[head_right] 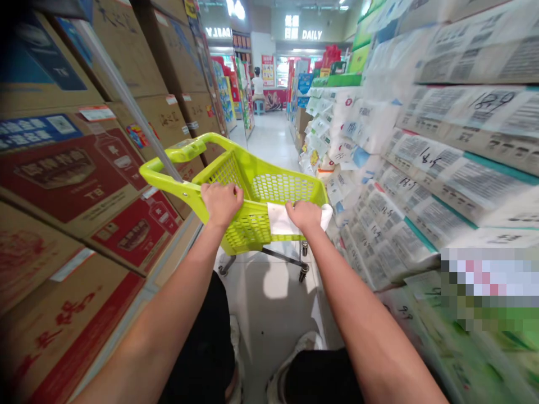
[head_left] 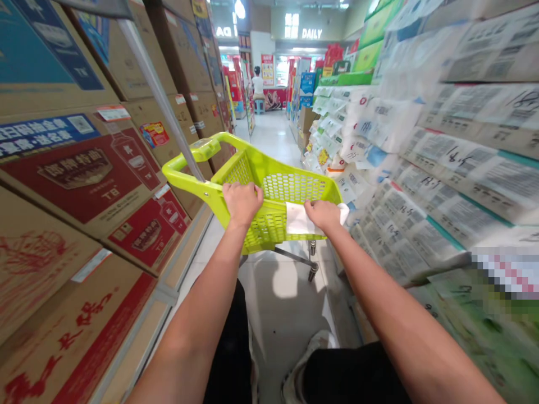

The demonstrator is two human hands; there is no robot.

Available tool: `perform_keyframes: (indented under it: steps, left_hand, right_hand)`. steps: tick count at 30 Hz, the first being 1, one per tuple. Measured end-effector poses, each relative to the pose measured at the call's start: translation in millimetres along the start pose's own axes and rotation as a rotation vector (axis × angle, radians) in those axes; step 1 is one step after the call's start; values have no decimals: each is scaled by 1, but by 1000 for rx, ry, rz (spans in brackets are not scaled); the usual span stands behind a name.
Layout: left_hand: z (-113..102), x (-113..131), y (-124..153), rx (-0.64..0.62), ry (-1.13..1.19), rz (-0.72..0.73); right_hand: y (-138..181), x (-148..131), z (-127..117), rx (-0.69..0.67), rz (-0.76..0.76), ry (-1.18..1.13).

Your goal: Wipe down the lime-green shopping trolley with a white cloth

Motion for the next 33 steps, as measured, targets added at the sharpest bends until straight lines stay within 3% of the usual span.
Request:
perform_keyframes:
  steps: [10,16,22,28,33]
  left_hand:
    - [-30,-1,36,25,127,206]
    - [-30,7,40,48,169,141]
    - [-22,4,28,63,167,-1]
    - [-20,-1,24,50,146,-7]
    - [-22,2,23,25,146,-5]
  right_hand:
    - [39,13,-6,125,44,-10]
    - [39,10,-10,77,134,22]
    - [40,-5,-11,0,31,60]
    - [56,-14,-8,131,56,63]
    - [64,-2,-7,113,-119,18]
Point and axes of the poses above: each hand's wrist, its own y-axis away from the middle knuckle, its own z-axis out of the palm, x = y × z, the point moved 3 cm from there along -y, towards the middle knuckle, and after that the axes turned 10 degrees about -y, right-handed, at the moved point
